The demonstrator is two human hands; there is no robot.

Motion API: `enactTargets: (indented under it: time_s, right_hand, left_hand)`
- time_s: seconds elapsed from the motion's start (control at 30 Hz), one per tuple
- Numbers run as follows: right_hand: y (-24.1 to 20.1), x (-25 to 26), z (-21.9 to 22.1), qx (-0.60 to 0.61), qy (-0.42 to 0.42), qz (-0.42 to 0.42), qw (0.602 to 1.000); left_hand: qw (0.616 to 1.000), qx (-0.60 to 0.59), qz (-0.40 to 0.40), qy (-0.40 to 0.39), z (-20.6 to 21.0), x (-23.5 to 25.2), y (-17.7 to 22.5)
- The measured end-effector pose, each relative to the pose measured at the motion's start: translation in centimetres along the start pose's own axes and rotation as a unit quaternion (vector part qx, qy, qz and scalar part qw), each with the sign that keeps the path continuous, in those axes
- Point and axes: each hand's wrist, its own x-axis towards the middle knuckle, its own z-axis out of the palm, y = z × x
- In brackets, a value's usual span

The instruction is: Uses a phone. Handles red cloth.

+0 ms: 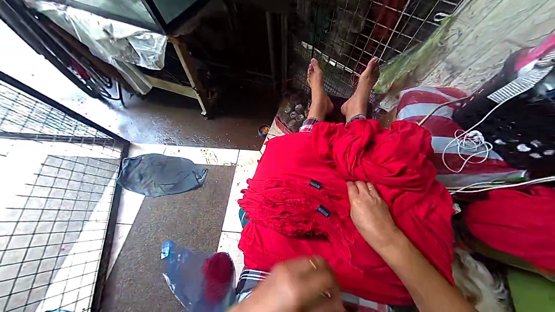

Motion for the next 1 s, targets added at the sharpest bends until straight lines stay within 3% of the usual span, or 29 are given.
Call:
enactTargets:
  time_s: [0.07, 0.13, 0.2, 0.27, 0.47, 0.67, 0.73, 0.83, 1.0]
  right_hand:
    - [0.0, 0.0, -0.4, -0.016, -0.034, 0.03, 0.999]
    - [-0.4, 0.6, -1.4, -0.036, -0.094, 0.062, 0.993]
    - [-0.8, 1.0, -2.2, -0.06, -0.14, 0.085, 0.985]
    - [-1.0, 0.6, -2.4, -0.1, -0.145, 0.093, 0.98]
    - [-0.2, -1.6, -2.3, -0.156, -0.085, 0.084, 0.981]
    - [1.0, -2.8, -0.6, -0.142, 0.126, 0.026, 0.981]
    - [0.9, -3.3, -1.7, -0.074, 0.156, 0.023, 0.985]
    - [2.0, -4.0, -5.2, 0.104, 0.121, 0.052, 0.986]
    - [8.8, -2.4, -8.1, 0.282, 0.199, 0.189, 0.919]
  left_hand:
    - [0.987, 0.021, -0.086, 0.137, -2.0, -0.2, -5.1]
    - [0.945, 0.005, -0.197, 0.261, -4.1, -0.3, -8.8]
    - [0.903, -0.017, -0.27, 0.333, -5.5, -0.3, -11.4]
    - [0.888, -0.042, -0.28, 0.361, -5.8, -0.1, -13.0]
    - [0.912, 0.028, -0.263, 0.314, -6.6, 3.0, -14.2]
    - [0.949, 0.053, -0.298, 0.083, -8.1, 13.1, -12.7]
    - [0.945, 0.035, -0.324, 0.032, -7.5, 16.0, -12.8]
    - [0.929, -0.022, -0.37, 0.009, -6.2, 18.6, -13.8]
    - [0.912, -0.129, -0.384, 0.067, -3.9, 19.7, -14.7]
